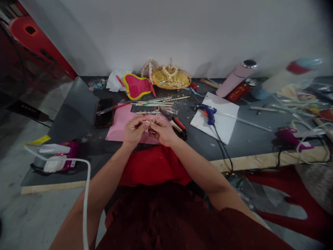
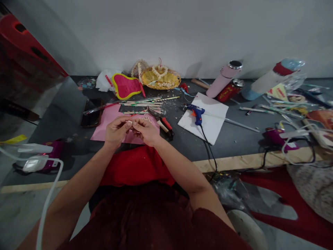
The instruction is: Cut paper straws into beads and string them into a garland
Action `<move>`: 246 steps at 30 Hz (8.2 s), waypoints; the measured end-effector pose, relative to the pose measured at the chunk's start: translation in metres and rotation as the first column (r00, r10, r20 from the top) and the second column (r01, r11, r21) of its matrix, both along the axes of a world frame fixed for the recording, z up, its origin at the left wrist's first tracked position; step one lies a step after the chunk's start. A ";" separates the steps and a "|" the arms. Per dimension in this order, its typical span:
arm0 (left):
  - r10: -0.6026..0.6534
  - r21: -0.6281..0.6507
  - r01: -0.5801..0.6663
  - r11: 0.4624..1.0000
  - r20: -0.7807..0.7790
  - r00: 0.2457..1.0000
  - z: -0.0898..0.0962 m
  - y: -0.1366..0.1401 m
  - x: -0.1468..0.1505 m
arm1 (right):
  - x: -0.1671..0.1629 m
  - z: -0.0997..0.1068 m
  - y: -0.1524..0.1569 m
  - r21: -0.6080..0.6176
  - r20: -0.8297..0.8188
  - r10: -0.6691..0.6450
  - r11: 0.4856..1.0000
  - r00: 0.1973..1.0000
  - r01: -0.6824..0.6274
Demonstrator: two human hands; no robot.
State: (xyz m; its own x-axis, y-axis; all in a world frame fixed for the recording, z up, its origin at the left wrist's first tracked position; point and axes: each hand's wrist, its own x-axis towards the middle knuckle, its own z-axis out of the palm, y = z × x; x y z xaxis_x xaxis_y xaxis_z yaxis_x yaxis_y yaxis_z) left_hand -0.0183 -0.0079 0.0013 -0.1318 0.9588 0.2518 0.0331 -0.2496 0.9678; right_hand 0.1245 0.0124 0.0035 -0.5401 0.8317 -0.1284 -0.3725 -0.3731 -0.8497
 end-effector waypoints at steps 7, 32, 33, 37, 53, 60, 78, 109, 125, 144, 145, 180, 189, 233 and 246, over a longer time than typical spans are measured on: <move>-0.027 -0.022 0.029 0.999 0.060 0.998 0.002 0.000 0.001 | 0.004 -0.005 0.006 0.272 0.215 -0.108 0.961 0.971 0.046; -0.103 -0.057 0.092 0.994 -0.245 0.964 0.002 -0.001 -0.001 | 0.020 0.007 0.013 0.519 0.404 -0.190 0.853 0.895 -0.053; -0.119 -0.062 0.108 0.992 -0.216 0.969 0.002 -0.001 -0.002 | 0.020 0.008 0.013 0.528 0.406 -0.191 0.847 0.894 -0.058; -0.164 -0.074 0.154 0.985 -0.139 0.977 0.004 0.000 -0.003 | 0.021 0.011 0.013 0.575 0.416 -0.211 0.815 0.885 -0.076; -0.154 -0.136 0.160 0.978 0.049 0.987 0.005 0.000 -0.001 | 0.022 0.015 0.011 0.631 0.466 -0.273 0.769 0.842 -0.100; -0.210 -0.269 0.202 0.942 -0.004 0.978 0.011 -0.002 -0.001 | 0.018 0.007 0.012 0.753 0.456 -0.400 0.649 0.795 -0.105; -0.178 -0.315 0.256 0.914 0.256 0.950 0.012 -0.003 -0.004 | 0.017 0.006 0.009 0.706 0.407 -0.366 0.708 0.837 -0.033; -0.301 -0.357 0.375 0.856 0.247 0.921 0.014 -0.004 -0.006 | 0.024 0.003 0.018 0.416 0.271 -0.058 0.907 0.961 -0.062; -0.250 -0.361 0.353 0.863 0.302 0.920 0.012 -0.003 -0.005 | 0.020 0.007 0.014 0.431 0.220 -0.063 0.902 0.973 -0.039; -0.222 -0.314 0.268 0.911 0.174 0.959 0.006 0.000 -0.005 | 0.019 0.000 0.016 0.539 0.285 -0.117 0.840 0.951 -0.059; -0.214 -0.311 0.263 0.913 0.183 0.960 0.005 0.001 -0.006 | 0.018 0.000 0.016 0.541 0.279 -0.129 0.840 0.952 -0.045; -0.044 -0.295 0.195 0.935 0.450 0.892 0.005 0.008 -0.012 | 0.068 0.017 0.026 0.162 0.250 -0.273 0.958 0.929 0.238; -0.043 -0.321 0.227 0.919 0.492 0.870 0.008 0.007 -0.010 | 0.062 0.016 0.009 0.029 0.061 -0.046 0.999 0.997 0.044; -0.169 -0.173 0.303 0.937 0.533 0.829 0.015 0.001 -0.015 | 0.053 0.021 -0.010 0.628 0.741 -0.588 0.435 0.325 -0.645; -0.179 -0.170 0.299 0.939 0.500 0.847 0.015 -0.002 -0.012 | 0.049 0.013 -0.010 0.729 0.670 -0.621 0.450 0.406 -0.515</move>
